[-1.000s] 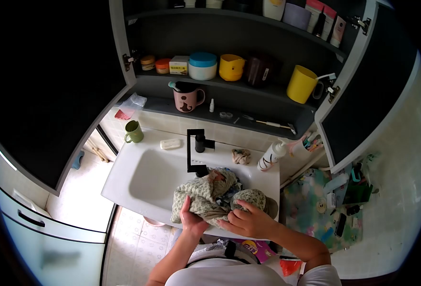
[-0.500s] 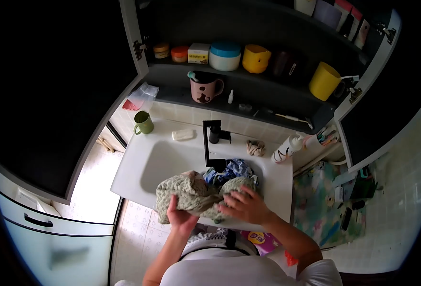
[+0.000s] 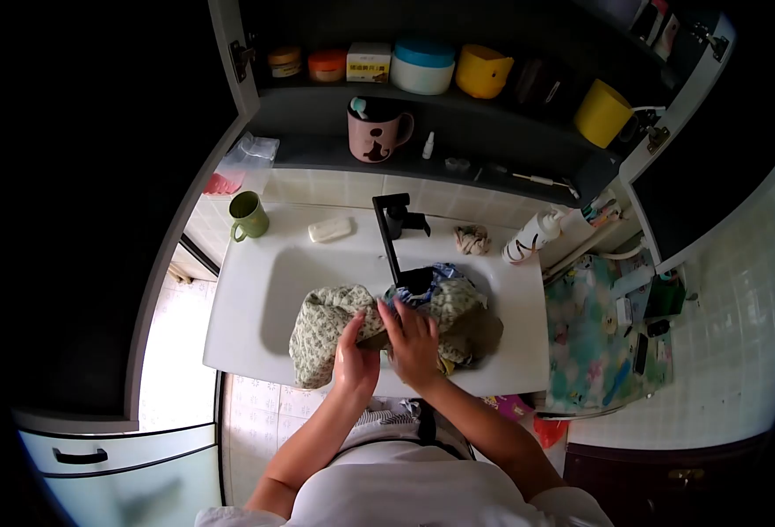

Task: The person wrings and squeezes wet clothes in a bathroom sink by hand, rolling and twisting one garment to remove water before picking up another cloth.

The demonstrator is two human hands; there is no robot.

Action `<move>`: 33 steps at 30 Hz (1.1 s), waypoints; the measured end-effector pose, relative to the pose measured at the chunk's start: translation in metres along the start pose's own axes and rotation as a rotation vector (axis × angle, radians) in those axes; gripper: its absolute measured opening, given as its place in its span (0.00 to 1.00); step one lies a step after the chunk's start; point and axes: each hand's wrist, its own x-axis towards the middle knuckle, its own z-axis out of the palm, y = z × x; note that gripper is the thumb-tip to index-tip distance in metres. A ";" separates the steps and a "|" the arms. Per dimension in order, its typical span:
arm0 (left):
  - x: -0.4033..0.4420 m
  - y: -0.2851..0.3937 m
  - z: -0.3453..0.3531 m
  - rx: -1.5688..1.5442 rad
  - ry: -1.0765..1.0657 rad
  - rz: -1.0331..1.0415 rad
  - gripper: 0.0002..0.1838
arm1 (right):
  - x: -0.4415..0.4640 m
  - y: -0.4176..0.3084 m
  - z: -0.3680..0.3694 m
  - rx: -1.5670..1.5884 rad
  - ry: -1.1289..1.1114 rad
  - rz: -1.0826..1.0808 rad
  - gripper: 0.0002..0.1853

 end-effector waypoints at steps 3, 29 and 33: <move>-0.002 0.017 -0.002 0.134 0.176 0.029 0.20 | 0.002 -0.001 0.025 0.053 -0.113 0.028 0.29; 0.069 0.052 -0.051 0.187 -0.070 -0.160 0.19 | 0.064 0.000 0.044 1.226 -1.143 0.694 0.13; 0.077 0.054 -0.041 0.078 -0.146 -0.194 0.20 | 0.046 0.012 0.064 1.516 -1.275 0.897 0.09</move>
